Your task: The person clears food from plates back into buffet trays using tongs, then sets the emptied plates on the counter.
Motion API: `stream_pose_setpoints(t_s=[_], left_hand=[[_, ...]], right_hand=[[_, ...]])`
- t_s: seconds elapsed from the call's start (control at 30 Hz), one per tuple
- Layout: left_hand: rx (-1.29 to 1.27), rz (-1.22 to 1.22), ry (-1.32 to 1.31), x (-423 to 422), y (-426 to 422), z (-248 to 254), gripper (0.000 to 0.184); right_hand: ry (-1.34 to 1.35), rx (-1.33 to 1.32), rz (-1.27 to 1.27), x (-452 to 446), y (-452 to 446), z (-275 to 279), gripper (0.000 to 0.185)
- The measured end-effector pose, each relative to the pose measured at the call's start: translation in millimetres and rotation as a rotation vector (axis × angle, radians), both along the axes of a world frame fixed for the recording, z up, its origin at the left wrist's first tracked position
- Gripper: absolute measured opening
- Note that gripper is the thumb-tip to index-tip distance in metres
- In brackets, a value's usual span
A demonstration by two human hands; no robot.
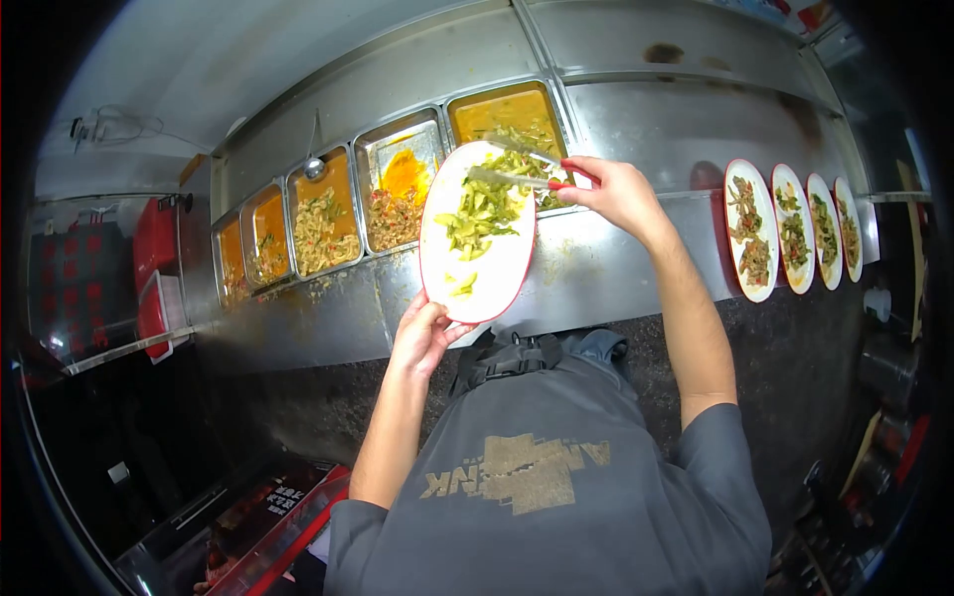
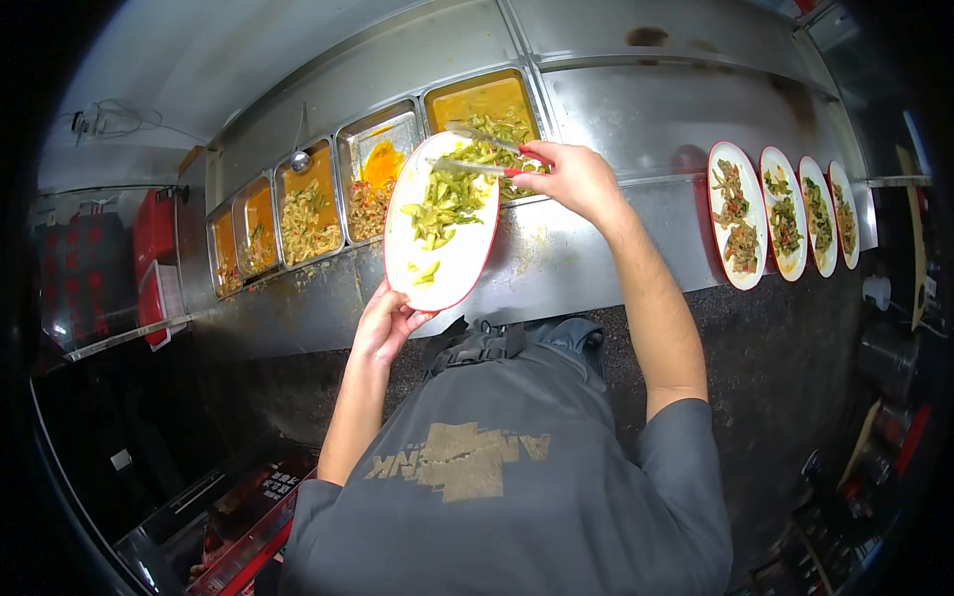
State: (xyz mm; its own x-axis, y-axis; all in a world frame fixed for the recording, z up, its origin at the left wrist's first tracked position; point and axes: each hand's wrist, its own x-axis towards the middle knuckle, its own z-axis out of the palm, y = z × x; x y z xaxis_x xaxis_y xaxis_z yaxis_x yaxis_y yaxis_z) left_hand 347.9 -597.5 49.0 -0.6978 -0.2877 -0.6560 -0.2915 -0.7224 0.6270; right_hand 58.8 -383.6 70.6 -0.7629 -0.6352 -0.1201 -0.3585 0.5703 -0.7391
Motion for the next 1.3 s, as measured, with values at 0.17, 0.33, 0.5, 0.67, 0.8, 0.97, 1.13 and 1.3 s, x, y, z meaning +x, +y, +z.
stream_pose_setpoints(t_s=[0.17,0.33,0.5,0.67,0.8,0.97,1.13,1.3], left_hand=[[0.009,-0.001,0.007,1,-4,-9,0.055],[-0.006,-0.011,0.0,4,-4,-8,0.055],[-0.004,0.033,0.0,2,-2,-1,0.054],[-0.02,0.01,0.015,9,-9,-13,0.054],[-0.016,0.009,0.014,4,-7,-6,0.055],[0.021,0.008,-0.025,1,-3,-6,0.055],[0.012,-0.009,-0.053,-2,1,-5,0.053],[0.003,0.002,-0.07,-2,3,-4,0.054]], right_hand=[[0.196,0.239,0.107,7,-7,0,0.048],[0.289,0.377,0.065,-4,-14,-10,0.048],[0.292,0.299,0.032,-9,-15,-4,0.049],[0.28,0.227,0.11,1,-12,-3,0.05],[0.369,0.369,0.098,6,-25,-5,0.049],[0.434,0.44,0.074,-9,-37,-38,0.05],[0.461,0.406,0.041,-15,-43,-67,0.045],[0.41,0.387,-0.001,-23,-49,-76,0.047]])
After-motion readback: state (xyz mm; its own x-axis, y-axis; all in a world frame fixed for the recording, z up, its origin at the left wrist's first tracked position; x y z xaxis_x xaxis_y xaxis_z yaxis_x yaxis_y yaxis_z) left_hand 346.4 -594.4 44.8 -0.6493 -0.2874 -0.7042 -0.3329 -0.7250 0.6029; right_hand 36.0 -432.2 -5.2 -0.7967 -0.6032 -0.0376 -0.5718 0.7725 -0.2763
